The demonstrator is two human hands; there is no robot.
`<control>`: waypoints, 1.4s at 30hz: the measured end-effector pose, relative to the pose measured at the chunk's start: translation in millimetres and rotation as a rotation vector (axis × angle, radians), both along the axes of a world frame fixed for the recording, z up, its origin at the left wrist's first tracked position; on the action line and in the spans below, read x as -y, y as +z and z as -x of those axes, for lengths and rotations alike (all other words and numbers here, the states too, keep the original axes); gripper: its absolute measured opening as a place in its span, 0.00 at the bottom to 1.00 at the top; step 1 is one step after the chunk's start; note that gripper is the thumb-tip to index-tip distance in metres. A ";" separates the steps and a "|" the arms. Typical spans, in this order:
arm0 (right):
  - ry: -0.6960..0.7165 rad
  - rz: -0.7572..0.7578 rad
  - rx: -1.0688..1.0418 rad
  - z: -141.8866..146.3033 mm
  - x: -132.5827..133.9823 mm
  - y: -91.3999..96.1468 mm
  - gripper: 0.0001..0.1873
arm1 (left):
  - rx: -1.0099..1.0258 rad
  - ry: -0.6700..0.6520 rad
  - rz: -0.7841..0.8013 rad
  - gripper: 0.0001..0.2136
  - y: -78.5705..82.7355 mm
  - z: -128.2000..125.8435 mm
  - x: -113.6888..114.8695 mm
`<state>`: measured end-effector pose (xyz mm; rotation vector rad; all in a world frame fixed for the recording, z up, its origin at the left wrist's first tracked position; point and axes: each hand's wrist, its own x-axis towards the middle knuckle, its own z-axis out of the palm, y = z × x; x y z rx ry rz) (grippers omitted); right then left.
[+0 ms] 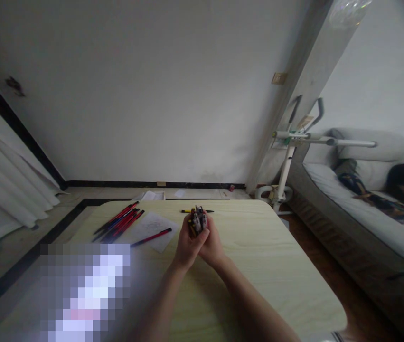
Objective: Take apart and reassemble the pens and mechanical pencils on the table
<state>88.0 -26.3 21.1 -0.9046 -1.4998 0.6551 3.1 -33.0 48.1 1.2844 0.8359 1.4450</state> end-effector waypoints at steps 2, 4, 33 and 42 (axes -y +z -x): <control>0.016 0.000 -0.012 0.4 0.7 0.4 0.39 | -0.001 -0.003 -0.001 0.21 -0.2 0.1 0.4; 0.027 0.005 -0.032 0.8 1.3 0.8 0.39 | -0.003 0.003 -0.002 0.21 -1.1 0.2 0.1; 0.031 0.366 -0.482 -8.7 -9.0 5.9 0.13 | -0.139 -0.113 0.012 0.24 -18.7 0.0 -11.1; -0.115 0.371 -0.647 -27.2 -17.9 5.6 0.13 | 0.079 -0.173 0.435 0.20 -35.7 -12.8 -18.1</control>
